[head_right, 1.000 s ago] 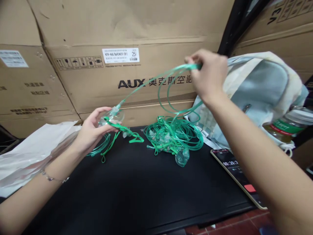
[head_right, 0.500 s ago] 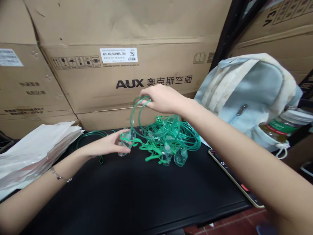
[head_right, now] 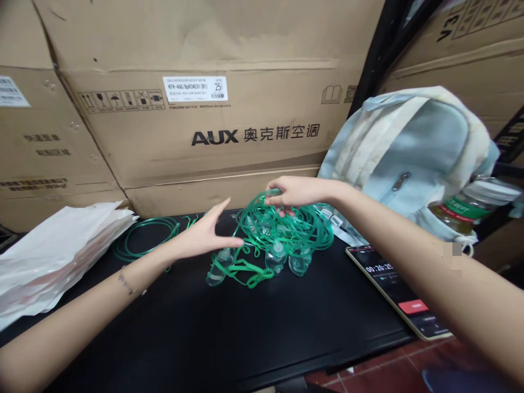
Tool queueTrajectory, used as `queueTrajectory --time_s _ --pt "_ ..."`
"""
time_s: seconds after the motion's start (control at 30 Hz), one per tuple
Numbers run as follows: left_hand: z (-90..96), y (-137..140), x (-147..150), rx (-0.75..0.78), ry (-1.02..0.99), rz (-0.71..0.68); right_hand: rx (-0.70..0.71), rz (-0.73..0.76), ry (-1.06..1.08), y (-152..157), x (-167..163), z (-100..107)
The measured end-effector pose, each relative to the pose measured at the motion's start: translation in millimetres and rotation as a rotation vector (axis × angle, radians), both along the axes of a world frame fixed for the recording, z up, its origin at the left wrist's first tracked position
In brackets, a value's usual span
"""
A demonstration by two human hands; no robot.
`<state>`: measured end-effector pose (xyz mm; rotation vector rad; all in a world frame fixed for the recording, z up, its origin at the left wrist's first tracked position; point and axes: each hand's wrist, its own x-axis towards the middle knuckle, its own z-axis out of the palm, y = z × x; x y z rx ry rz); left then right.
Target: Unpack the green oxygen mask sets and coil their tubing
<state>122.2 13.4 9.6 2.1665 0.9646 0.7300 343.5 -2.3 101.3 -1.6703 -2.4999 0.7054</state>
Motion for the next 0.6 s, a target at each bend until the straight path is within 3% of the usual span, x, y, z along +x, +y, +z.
queueTrajectory --time_s 0.13,0.27,0.33,0.47,0.57,0.6 --pt "13.8 15 32 0.069 -0.166 -0.227 -0.026 0.057 0.072 -10 2 1" --pt "14.8 19 28 -0.001 -0.266 -0.398 -0.027 -0.055 0.208 -1 28 -1" --pt "12.5 13 14 -0.027 -0.306 -0.402 0.063 -0.146 0.309 9 46 -2" --pt "7.4 0 -10 -0.107 -0.278 -0.398 0.374 -0.298 0.545 26 78 -5" --pt "5.8 -3 -18 -0.222 -0.38 -0.335 0.343 -0.398 0.44 40 95 -20" --pt "5.5 -4 -19 -0.27 -0.433 -0.295 0.328 -0.369 0.358 44 98 -28"
